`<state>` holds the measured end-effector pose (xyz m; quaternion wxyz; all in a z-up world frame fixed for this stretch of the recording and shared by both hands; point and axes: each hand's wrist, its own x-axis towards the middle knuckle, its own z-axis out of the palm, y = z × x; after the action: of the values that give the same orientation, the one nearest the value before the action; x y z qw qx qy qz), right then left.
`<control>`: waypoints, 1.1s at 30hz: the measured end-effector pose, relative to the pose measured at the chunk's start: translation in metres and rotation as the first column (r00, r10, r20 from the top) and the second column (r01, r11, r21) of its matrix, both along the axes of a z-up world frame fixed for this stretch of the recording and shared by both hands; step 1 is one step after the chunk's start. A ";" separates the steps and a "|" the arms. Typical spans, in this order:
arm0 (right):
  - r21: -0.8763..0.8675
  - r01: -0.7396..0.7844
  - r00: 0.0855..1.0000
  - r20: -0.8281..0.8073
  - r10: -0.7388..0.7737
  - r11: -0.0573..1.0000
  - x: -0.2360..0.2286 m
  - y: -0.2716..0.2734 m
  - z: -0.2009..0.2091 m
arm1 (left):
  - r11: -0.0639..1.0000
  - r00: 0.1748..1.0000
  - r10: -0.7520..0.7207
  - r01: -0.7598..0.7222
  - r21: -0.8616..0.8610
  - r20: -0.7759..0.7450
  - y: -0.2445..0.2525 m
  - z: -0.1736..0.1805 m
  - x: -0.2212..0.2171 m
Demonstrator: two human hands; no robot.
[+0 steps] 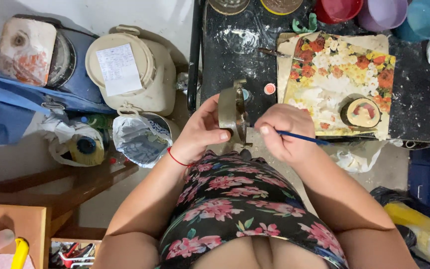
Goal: Staining and inspecting dental models at various laboratory workstations
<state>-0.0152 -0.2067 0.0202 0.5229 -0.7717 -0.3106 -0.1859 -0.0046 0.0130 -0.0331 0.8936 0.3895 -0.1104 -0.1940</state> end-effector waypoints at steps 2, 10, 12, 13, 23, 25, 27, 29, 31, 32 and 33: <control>-0.039 0.011 0.999 0.037 -0.010 0.999 0.009 0.009 0.030 | 1.000 1.000 0.006 -0.006 0.010 0.003 0.000 0.002 0.001; 0.068 -0.021 0.999 0.030 0.019 0.997 0.008 -0.016 -0.034 | 1.000 1.000 -0.010 0.010 -0.003 0.010 0.001 0.000 0.002; 0.002 0.017 0.996 0.086 -0.017 1.000 0.013 -0.015 -0.017 | 1.000 1.000 0.003 -0.003 0.008 0.028 0.004 0.009 0.003; 0.003 0.018 0.996 0.087 -0.018 1.000 0.006 -0.015 -0.015 | 1.000 1.000 0.002 -0.002 0.008 0.030 0.004 0.000 0.003; -0.141 0.045 0.991 0.132 -0.026 0.989 -0.014 -0.013 -0.003 | 1.000 0.999 -0.027 0.027 0.002 0.042 0.005 0.007 0.000; -0.174 0.052 0.987 0.156 -0.024 0.983 -0.021 -0.011 0.003 | 1.000 0.999 -0.024 0.025 -0.014 0.047 0.006 0.016 -0.003; -0.126 0.026 0.995 0.097 -0.014 0.992 -0.027 -0.027 -0.036 | 0.999 0.994 -0.033 0.029 0.032 0.106 0.008 0.022 -0.001; -0.155 0.051 0.989 0.142 -0.029 0.987 -0.025 -0.012 0.004 | 0.999 0.992 -0.026 0.022 0.032 0.121 0.006 0.020 -0.001; -0.183 0.086 0.981 0.187 -0.051 0.979 -0.026 -0.005 0.016 | 0.999 0.991 -0.028 0.024 0.031 0.134 0.006 0.020 -0.003; -0.150 0.053 0.990 0.141 -0.032 0.987 -0.026 -0.006 0.009 | 0.998 0.985 -0.022 0.012 0.061 0.171 0.007 0.020 -0.004; -0.115 0.022 0.995 0.095 -0.011 0.993 -0.025 -0.006 0.002 | 0.996 0.978 -0.017 -0.002 0.091 0.207 0.009 0.021 -0.004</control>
<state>-0.0404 -0.2130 0.0227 0.4604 -0.7938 -0.3386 -0.2082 -0.0084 0.0218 -0.0117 0.8579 0.4473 -0.1956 -0.1604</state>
